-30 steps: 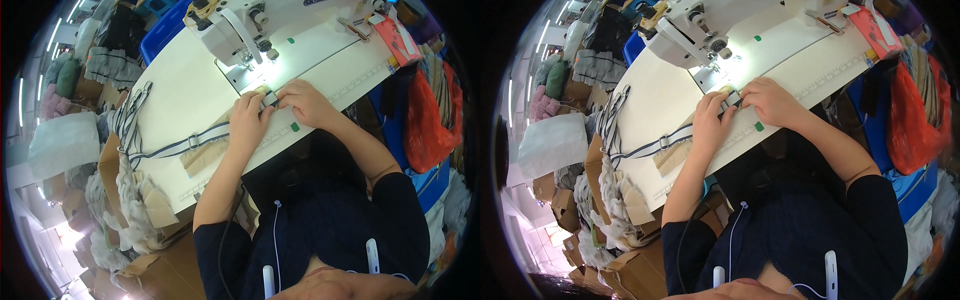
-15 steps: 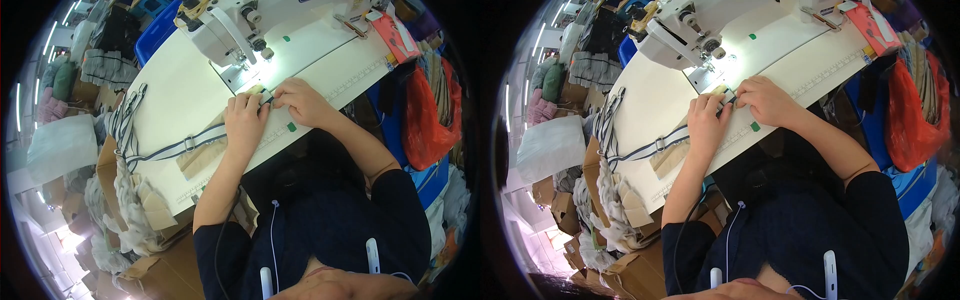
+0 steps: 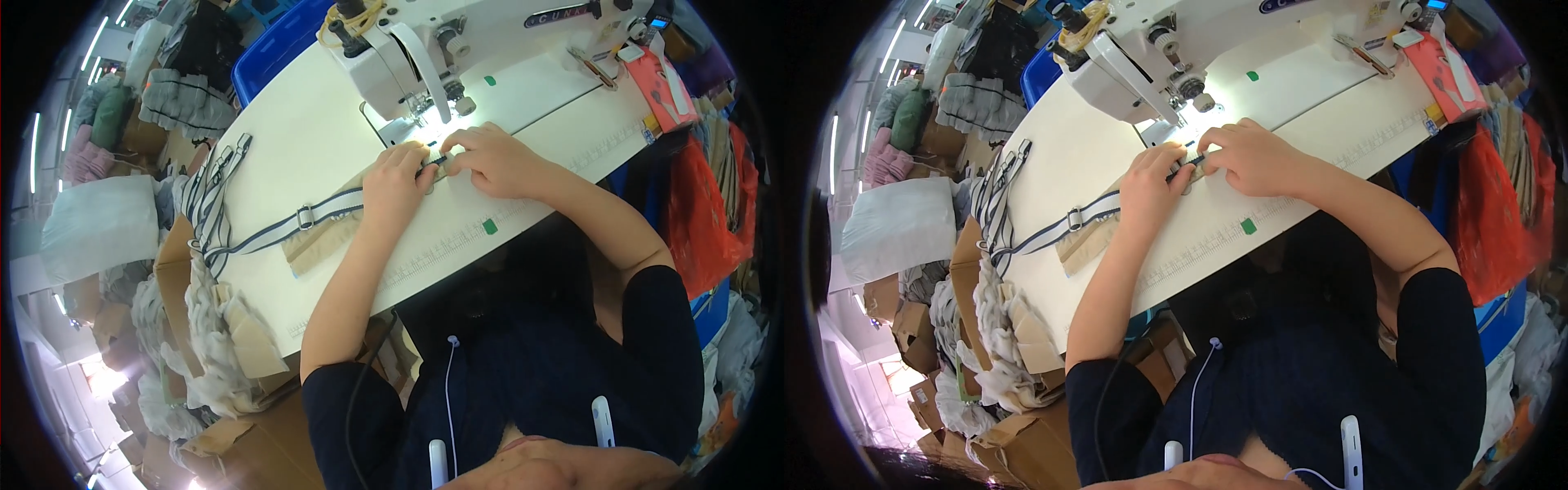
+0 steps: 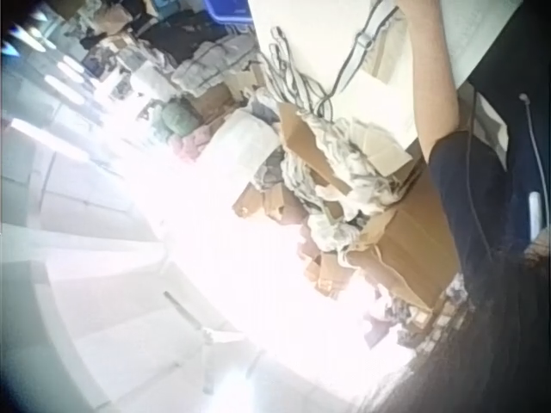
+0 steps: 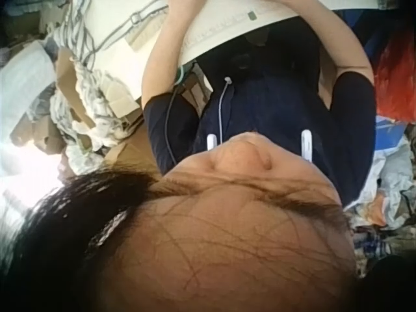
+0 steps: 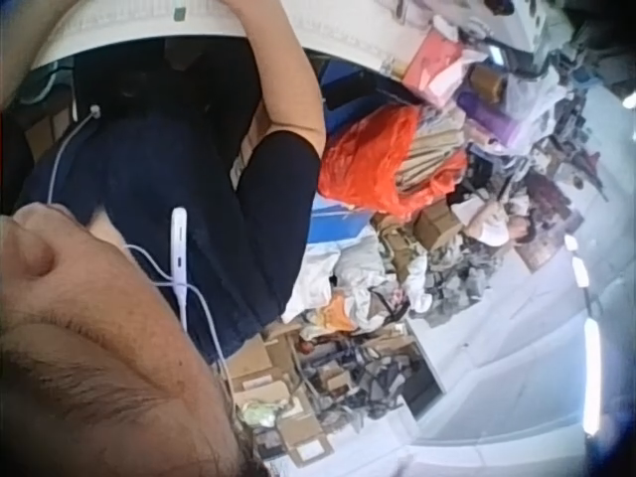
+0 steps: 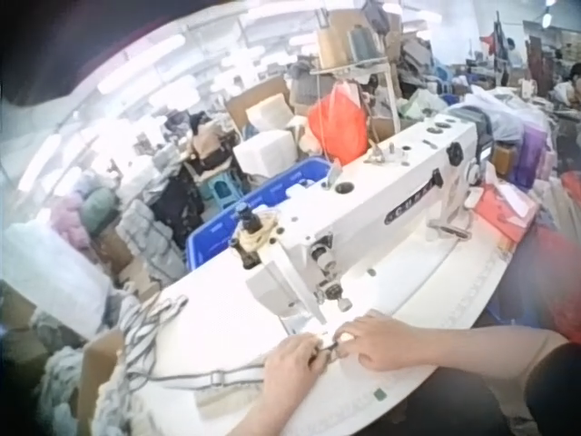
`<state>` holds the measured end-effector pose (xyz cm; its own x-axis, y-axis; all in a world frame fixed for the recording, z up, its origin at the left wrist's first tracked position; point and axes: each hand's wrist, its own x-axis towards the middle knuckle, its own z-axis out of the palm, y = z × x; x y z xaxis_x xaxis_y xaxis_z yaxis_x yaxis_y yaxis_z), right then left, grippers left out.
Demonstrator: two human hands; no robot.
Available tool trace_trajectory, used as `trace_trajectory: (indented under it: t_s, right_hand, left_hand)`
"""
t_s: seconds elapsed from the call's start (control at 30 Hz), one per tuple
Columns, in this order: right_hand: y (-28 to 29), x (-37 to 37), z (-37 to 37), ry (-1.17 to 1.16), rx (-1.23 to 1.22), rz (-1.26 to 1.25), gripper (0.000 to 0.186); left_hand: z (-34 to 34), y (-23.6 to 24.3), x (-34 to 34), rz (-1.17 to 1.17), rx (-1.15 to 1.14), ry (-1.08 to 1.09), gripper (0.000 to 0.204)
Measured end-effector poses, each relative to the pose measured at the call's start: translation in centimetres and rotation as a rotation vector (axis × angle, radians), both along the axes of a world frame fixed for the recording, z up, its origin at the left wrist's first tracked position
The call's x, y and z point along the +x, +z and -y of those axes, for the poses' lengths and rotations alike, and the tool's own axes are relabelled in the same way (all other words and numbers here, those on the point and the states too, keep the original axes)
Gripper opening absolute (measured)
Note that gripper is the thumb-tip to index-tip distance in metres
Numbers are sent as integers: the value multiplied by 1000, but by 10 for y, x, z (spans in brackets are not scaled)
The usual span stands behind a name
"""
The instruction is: The person is using an industrial sewing machine to sew together different colored straps and foam components.
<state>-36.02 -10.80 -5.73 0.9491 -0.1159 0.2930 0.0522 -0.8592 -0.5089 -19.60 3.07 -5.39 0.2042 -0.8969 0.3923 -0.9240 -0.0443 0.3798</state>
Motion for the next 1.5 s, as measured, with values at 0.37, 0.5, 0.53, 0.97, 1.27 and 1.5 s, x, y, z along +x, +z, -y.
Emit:
trace_trajectory:
  t_s: [0.37, 0.5, 0.53, 0.97, 1.27, 1.5]
  right_hand:
    - [-13, -3, 0, -76, -61, 86, 29]
    - [-14, -3, 1, -75, -68, 95, 29]
    - [-14, -3, 1, -76, -63, 93, 29]
    - [-13, -3, -2, -85, -55, 121, 28]
    - [-14, -1, -3, -92, -72, 134, 29]
    - [-13, -5, 1, -76, -29, 147, 29]
  left_hand:
    - [6, -3, -4, -32, -65, 61, 23]
    - [7, -2, -1, -15, -66, 65, 20]
    - [7, -1, 0, -22, -59, 75, 20]
    - [7, 0, -3, -5, -65, 44, 19]
    - [6, 1, -4, 15, -50, 40, 17]
    - [6, -1, -5, 49, -72, 35, 18]
